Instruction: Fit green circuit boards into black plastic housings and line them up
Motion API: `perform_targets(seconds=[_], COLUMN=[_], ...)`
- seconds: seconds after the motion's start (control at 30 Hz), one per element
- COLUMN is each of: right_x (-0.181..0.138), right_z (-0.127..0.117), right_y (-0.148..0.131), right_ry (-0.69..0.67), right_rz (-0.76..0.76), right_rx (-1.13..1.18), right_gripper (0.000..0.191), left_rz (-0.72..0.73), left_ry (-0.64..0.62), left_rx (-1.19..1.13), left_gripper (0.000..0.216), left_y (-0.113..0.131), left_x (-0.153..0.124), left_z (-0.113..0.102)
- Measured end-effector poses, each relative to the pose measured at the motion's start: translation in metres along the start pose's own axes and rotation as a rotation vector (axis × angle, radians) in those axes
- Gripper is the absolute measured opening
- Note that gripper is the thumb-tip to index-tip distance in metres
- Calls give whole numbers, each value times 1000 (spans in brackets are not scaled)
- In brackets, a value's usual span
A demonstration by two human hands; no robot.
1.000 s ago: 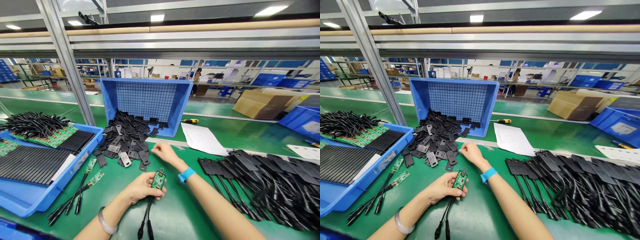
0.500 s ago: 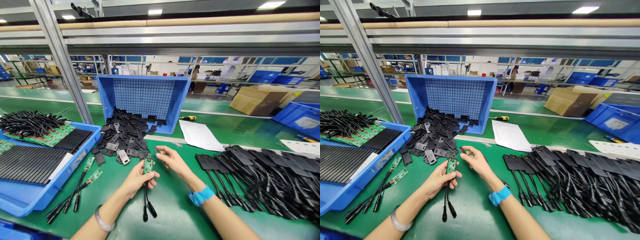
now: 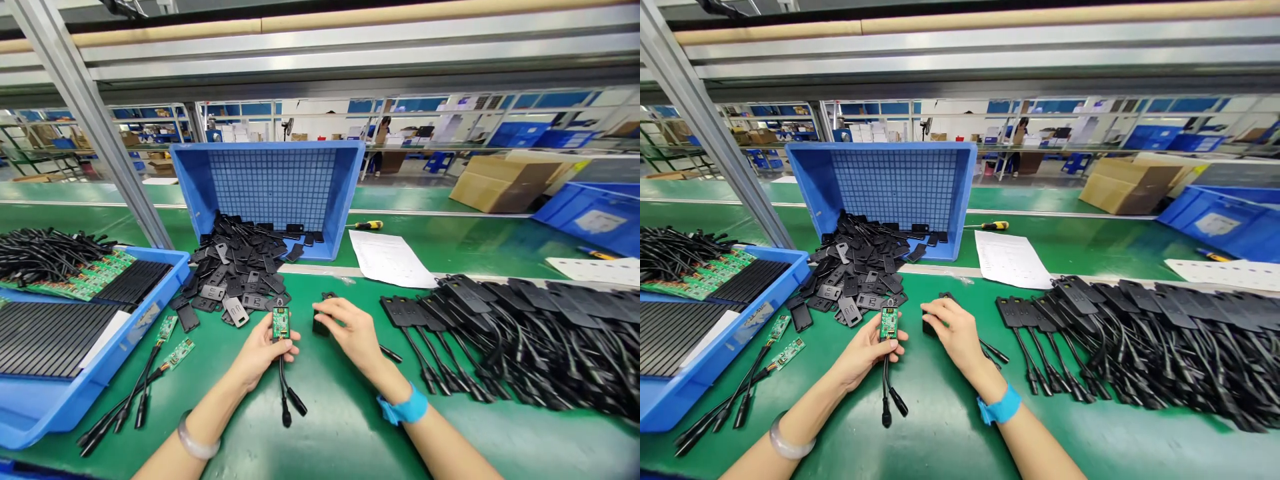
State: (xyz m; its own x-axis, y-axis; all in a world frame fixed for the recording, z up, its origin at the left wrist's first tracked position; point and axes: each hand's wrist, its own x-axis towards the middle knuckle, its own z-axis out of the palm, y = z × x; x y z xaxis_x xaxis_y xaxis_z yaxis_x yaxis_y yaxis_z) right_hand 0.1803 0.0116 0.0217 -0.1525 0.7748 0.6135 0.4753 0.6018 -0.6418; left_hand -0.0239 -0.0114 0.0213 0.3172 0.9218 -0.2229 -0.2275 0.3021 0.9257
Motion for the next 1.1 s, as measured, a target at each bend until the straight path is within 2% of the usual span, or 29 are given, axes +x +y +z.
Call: perform_targets(seconds=[0.07,0.17,0.3,0.4,0.57,0.77,1.0,1.1], right_x=[0,-2,-7,-10,-10,-9,-10,-10], right_z=[0,5,19,28,30,29,29,27], right_y=[-6,-12,-17,-20,-20,-18,-18,-17], right_ry=[88,139,80,37,15,-28,-190,-257], right_rz=[76,254,501,648,665,707,787,785], right_rx=[76,287,573,673,606,645,738,740], right_gripper=[16,21,34,38,36,40,55,52], left_rz=[-22,-45,-46,-64,-56,-26,5,21], left_ry=[-9,-38,-113,-158,-204,-178,-202,-211], left_rx=[3,24,48,27,41,104,126,143], left_gripper=[77,77,74,78,76,71,96,100], left_y=[0,-3,-8,-11,-11,-11,-15,-19], left_x=[0,0,1,2,2,2,1,2], left_z=[1,2,4,4,6,9,7,3])
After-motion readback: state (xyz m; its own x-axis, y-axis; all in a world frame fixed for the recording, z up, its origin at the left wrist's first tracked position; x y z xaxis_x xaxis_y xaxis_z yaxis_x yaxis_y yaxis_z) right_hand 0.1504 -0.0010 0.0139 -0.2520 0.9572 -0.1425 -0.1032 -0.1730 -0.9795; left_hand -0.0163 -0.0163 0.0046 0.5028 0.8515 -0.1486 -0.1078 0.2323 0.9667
